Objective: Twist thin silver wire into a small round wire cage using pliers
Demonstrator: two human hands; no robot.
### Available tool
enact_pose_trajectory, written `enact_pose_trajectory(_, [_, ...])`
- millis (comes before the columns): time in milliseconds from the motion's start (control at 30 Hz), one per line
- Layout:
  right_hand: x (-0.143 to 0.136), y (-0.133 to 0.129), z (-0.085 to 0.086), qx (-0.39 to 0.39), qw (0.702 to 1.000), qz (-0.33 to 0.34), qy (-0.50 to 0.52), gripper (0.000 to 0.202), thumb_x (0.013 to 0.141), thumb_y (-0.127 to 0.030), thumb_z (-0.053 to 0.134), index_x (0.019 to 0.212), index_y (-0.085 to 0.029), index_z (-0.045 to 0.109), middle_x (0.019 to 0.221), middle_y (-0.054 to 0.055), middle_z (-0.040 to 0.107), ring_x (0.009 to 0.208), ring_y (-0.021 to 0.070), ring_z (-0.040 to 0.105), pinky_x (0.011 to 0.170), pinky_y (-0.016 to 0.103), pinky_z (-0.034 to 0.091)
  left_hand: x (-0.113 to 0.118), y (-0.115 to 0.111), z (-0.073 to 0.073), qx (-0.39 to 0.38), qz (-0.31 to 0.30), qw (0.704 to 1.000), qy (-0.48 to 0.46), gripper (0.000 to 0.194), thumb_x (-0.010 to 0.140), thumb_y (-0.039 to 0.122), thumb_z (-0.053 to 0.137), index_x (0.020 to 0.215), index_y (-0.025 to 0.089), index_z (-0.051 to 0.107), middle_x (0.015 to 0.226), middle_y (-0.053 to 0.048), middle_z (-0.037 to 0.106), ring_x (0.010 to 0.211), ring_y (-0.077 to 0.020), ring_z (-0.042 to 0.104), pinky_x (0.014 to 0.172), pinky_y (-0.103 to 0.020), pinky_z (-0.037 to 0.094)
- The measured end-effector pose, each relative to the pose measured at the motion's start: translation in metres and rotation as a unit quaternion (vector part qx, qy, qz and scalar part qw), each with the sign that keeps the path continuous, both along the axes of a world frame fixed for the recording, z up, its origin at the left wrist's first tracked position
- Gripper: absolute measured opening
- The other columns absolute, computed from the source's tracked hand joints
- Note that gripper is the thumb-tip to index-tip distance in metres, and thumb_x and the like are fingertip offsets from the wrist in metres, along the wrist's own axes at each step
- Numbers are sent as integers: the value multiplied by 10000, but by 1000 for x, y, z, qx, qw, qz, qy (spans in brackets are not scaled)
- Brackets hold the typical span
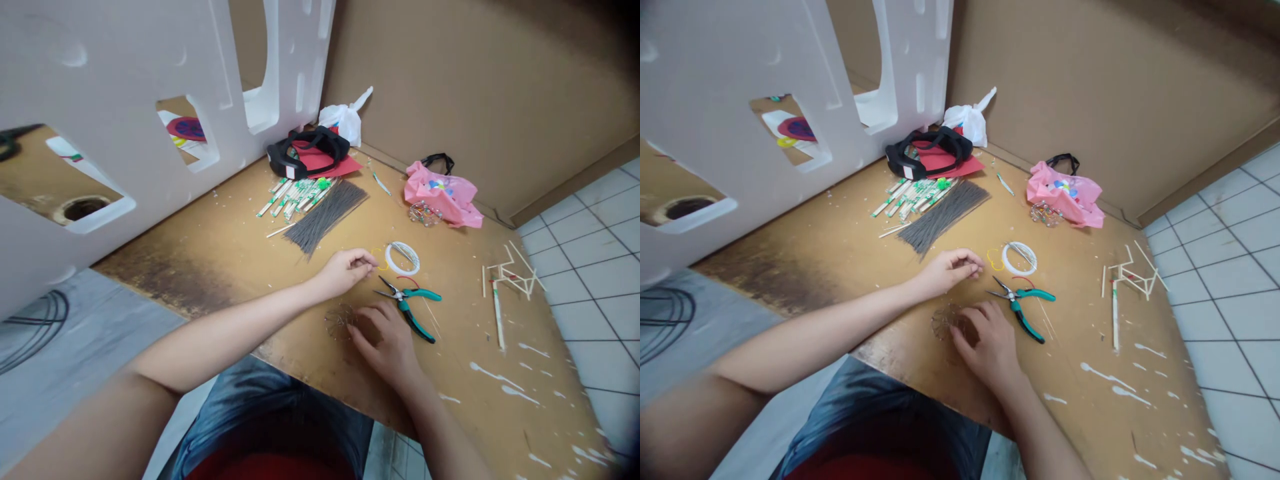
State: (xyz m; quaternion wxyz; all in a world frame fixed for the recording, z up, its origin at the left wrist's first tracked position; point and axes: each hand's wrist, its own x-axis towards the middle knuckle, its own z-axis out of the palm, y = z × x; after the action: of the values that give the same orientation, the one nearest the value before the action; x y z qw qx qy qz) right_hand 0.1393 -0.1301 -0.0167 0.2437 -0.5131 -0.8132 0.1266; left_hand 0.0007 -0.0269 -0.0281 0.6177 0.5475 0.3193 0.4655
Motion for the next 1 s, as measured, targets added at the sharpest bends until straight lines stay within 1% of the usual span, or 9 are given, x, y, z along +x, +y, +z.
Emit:
enact_pose_trajectory(167, [-15, -1, -8, 14, 997, -16, -77, 467, 740, -442, 626, 1142, -219, 552, 1055, 119, 568, 962, 279, 535, 764, 425, 495, 0, 0, 1, -3, -3, 1000, -9, 60, 701, 161, 609, 751, 152, 640, 702, -22, 670, 632, -108, 594, 668, -239, 470])
enact_pose_trajectory(333, [-22, 0, -17, 15, 995, -54, -87, 358, 751, -309, 579, 1099, -226, 563, 985, 100, 595, 886, 259, 563, 694, 388, 504, -1, -5, 6, 7, -1, 1000, 6, 71, 716, 141, 583, 748, 154, 645, 698, -20, 666, 635, -111, 589, 662, -236, 463])
enact_pose_trajectory(500, [-19, 1, -15, -13, 995, -70, -75, 306, 717, -205, 546, 1020, -215, 588, 938, 82, 610, 848, 245, 576, 704, 379, 502, -2, -5, 9, 10, 0, 1000, 11, 69, 721, 139, 578, 750, 153, 639, 691, -19, 661, 632, -111, 588, 657, -238, 457])
enact_pose_trajectory(600, [-12, 3, -13, -21, 997, -70, -35, 298, 688, -170, 539, 976, -210, 607, 924, 83, 613, 857, 247, 573, 725, 389, 498, -3, -5, 9, 10, -2, 1000, 4, 52, 720, 164, 597, 755, 157, 634, 722, -23, 667, 639, -111, 587, 665, -245, 459])
enact_pose_trajectory(700, [0, 8, -12, -91, 987, -95, 89, 287, 684, -158, 516, 952, -209, 605, 903, 65, 627, 786, 213, 587, 668, 356, 510, -4, -4, 10, 1, -5, 1000, -5, 62, 731, 196, 604, 769, 151, 624, 730, -27, 658, 643, -112, 586, 682, -260, 465])
enact_pose_trajectory(767, [10, 13, -12, -178, 951, -128, 219, 280, 686, -182, 519, 953, -210, 596, 881, 51, 641, 700, 185, 590, 591, 325, 517, -4, -5, 12, 0, -3, 1000, -21, 90, 748, 217, 596, 804, 147, 615, 743, -28, 646, 645, -107, 585, 679, -258, 468])
enact_pose_trajectory(800, [15, 16, -11, -222, 919, -145, 291, 270, 684, -204, 533, 947, -210, 594, 865, 46, 646, 666, 176, 589, 556, 315, 518, -5, -5, 13, 3, -1, 1000, -30, 107, 758, 226, 590, 827, 146, 608, 755, -28, 639, 647, -103, 584, 674, -253, 469])
enact_pose_trajectory(900, [26, 23, -5, -327, 796, -166, 482, 263, 662, -261, 602, 920, -212, 608, 849, 38, 656, 666, 170, 605, 518, 291, 522, -6, -8, 17, 9, 6, 999, -42, 142, 779, 247, 573, 873, 142, 583, 773, -27, 619, 653, -95, 580, 655, -237, 466])
enact_pose_trajectory(1000, [28, 26, 2, -398, 682, -156, 593, 277, 629, -254, 668, 902, -221, 633, 821, 17, 655, 668, 146, 608, 487, 232, 506, -6, -10, 18, 13, -9, 1000, -14, 142, 796, 261, 547, 865, 138, 570, 769, -19, 604, 662, -93, 568, 651, -234, 455])
